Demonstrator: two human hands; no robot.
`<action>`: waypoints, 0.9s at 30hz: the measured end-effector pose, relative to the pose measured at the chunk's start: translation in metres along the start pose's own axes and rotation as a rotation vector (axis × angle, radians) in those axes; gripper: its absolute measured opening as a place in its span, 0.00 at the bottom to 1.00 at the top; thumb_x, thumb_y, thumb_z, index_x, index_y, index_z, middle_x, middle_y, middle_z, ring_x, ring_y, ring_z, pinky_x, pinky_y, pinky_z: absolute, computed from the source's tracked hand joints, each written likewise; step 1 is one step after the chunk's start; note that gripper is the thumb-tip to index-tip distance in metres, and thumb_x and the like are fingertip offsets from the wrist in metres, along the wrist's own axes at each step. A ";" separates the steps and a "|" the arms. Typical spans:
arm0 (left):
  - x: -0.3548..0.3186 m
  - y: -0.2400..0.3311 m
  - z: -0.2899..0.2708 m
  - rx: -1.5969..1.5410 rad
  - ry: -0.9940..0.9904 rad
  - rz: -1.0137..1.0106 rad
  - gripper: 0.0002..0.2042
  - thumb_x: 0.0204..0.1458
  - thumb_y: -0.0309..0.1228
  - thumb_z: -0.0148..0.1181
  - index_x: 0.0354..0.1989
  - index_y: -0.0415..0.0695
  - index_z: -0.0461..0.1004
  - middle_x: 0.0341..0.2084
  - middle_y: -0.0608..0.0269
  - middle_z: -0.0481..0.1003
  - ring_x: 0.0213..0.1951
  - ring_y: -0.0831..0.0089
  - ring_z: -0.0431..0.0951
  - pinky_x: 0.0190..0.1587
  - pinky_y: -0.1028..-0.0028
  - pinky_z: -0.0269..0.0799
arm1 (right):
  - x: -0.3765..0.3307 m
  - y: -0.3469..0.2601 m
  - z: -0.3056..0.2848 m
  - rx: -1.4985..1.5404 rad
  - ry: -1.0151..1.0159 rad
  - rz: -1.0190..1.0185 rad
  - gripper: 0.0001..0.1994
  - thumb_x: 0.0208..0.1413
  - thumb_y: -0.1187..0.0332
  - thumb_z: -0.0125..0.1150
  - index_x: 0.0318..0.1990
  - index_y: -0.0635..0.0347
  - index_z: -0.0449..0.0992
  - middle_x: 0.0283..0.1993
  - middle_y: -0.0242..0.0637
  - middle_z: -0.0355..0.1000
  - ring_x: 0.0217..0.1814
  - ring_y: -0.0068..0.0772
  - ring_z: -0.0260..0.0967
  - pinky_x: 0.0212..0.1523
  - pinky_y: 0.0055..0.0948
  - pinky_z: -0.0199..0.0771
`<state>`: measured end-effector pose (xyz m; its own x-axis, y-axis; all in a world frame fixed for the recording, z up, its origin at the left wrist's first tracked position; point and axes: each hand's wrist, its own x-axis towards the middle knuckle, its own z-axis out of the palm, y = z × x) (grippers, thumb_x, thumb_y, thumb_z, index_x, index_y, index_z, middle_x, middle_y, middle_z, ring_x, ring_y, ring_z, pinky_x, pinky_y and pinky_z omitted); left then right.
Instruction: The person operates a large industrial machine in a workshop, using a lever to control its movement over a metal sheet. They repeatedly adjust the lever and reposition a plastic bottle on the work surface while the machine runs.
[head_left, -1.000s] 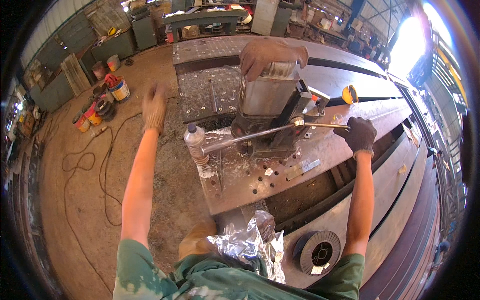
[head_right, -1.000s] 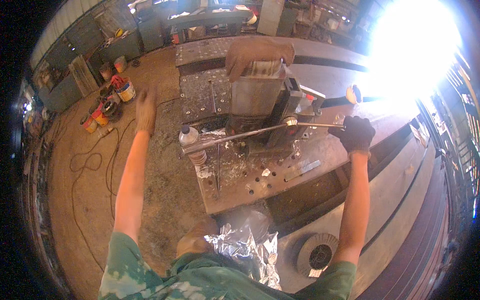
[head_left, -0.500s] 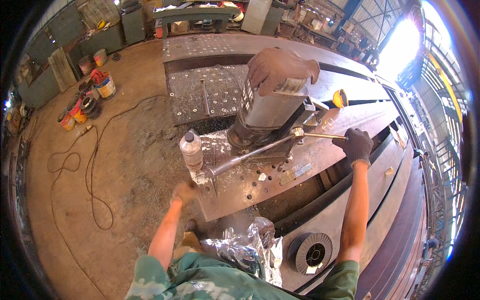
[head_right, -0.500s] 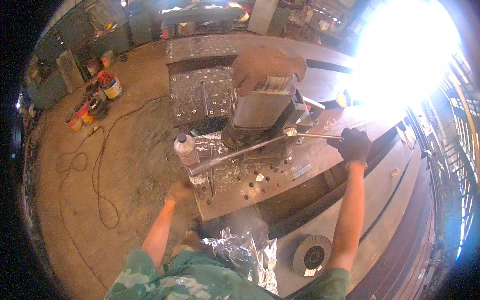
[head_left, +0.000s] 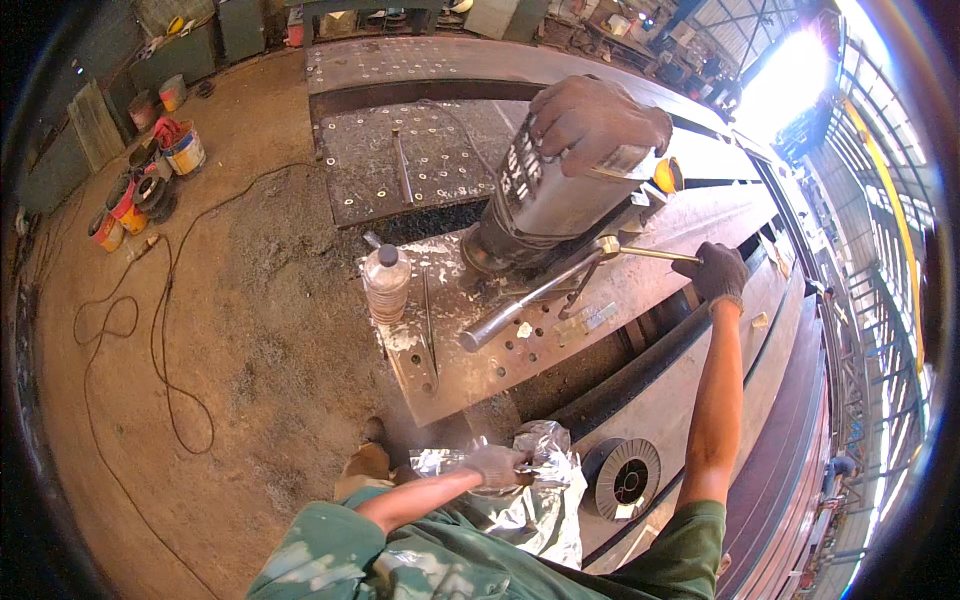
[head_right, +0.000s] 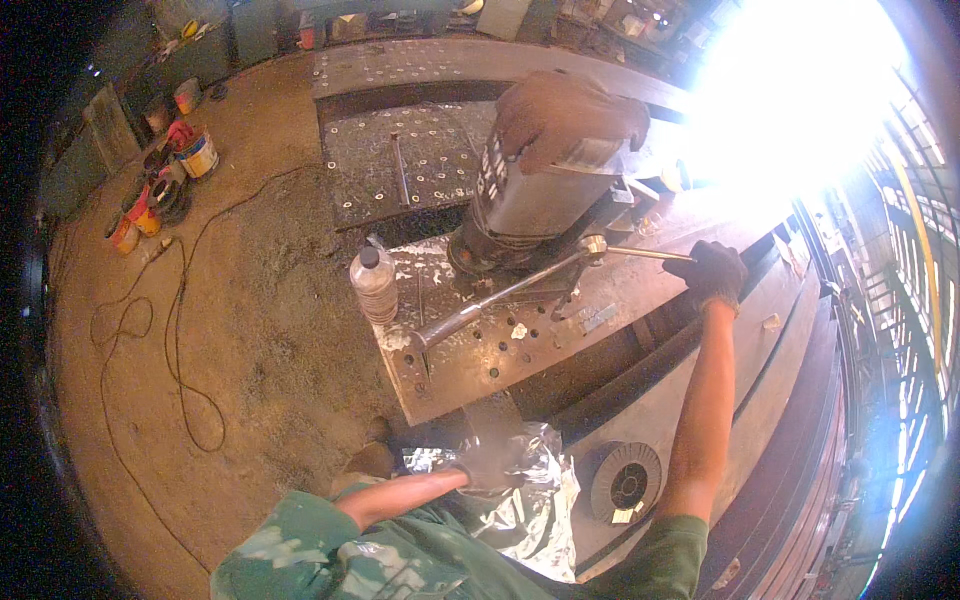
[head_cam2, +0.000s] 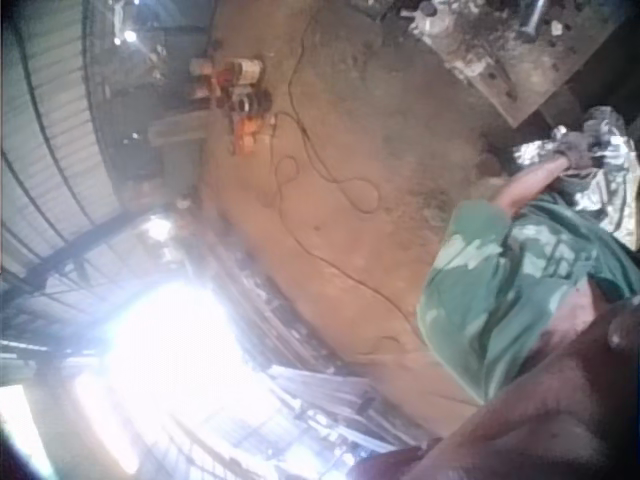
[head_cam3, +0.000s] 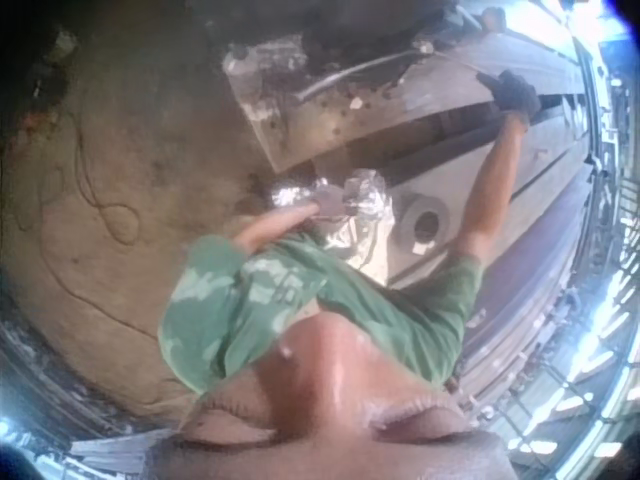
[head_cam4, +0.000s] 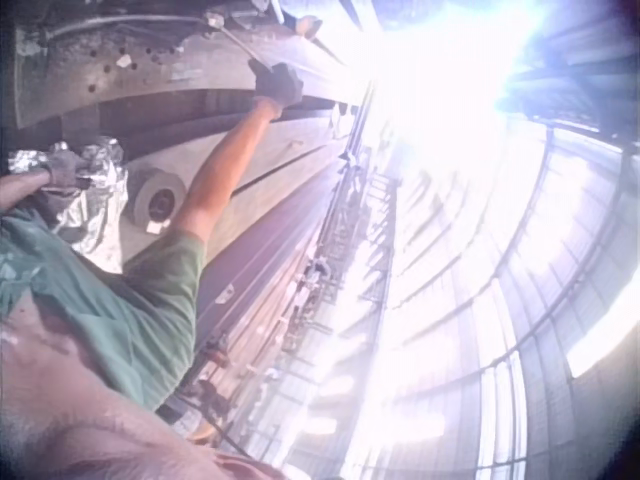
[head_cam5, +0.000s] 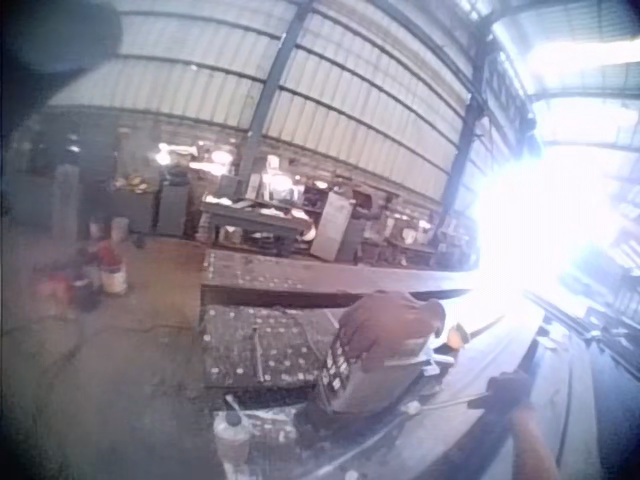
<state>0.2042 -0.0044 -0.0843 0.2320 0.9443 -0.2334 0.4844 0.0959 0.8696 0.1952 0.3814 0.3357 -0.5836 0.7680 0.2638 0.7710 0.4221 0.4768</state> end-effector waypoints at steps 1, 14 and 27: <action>-0.005 0.016 -0.016 0.044 -0.004 -0.021 0.35 0.57 0.66 0.55 0.65 0.54 0.74 0.53 0.42 0.80 0.54 0.45 0.81 0.55 0.52 0.75 | -0.002 0.001 0.003 -0.005 -0.010 0.007 0.30 0.44 0.29 0.70 0.34 0.49 0.85 0.39 0.35 0.83 0.46 0.45 0.80 0.48 0.45 0.79; 0.008 0.015 -0.036 0.114 0.081 -0.041 0.38 0.53 0.63 0.59 0.63 0.45 0.74 0.56 0.42 0.79 0.58 0.47 0.79 0.60 0.52 0.74 | -0.013 -0.023 -0.033 -0.053 -0.140 0.029 0.28 0.49 0.31 0.66 0.40 0.44 0.86 0.47 0.33 0.83 0.53 0.42 0.78 0.53 0.46 0.78; -0.107 -0.018 -0.093 -0.261 0.475 -0.344 0.32 0.59 0.61 0.56 0.62 0.48 0.78 0.54 0.49 0.82 0.59 0.49 0.80 0.60 0.56 0.74 | -0.029 -0.001 0.016 0.086 0.304 -0.075 0.24 0.47 0.34 0.70 0.33 0.43 0.80 0.38 0.28 0.78 0.47 0.41 0.74 0.51 0.55 0.67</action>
<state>0.0924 -0.0782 -0.0344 -0.3283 0.8768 -0.3514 0.2297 0.4350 0.8707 0.2152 0.3666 0.3143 -0.6788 0.5595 0.4756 0.7343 0.5209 0.4352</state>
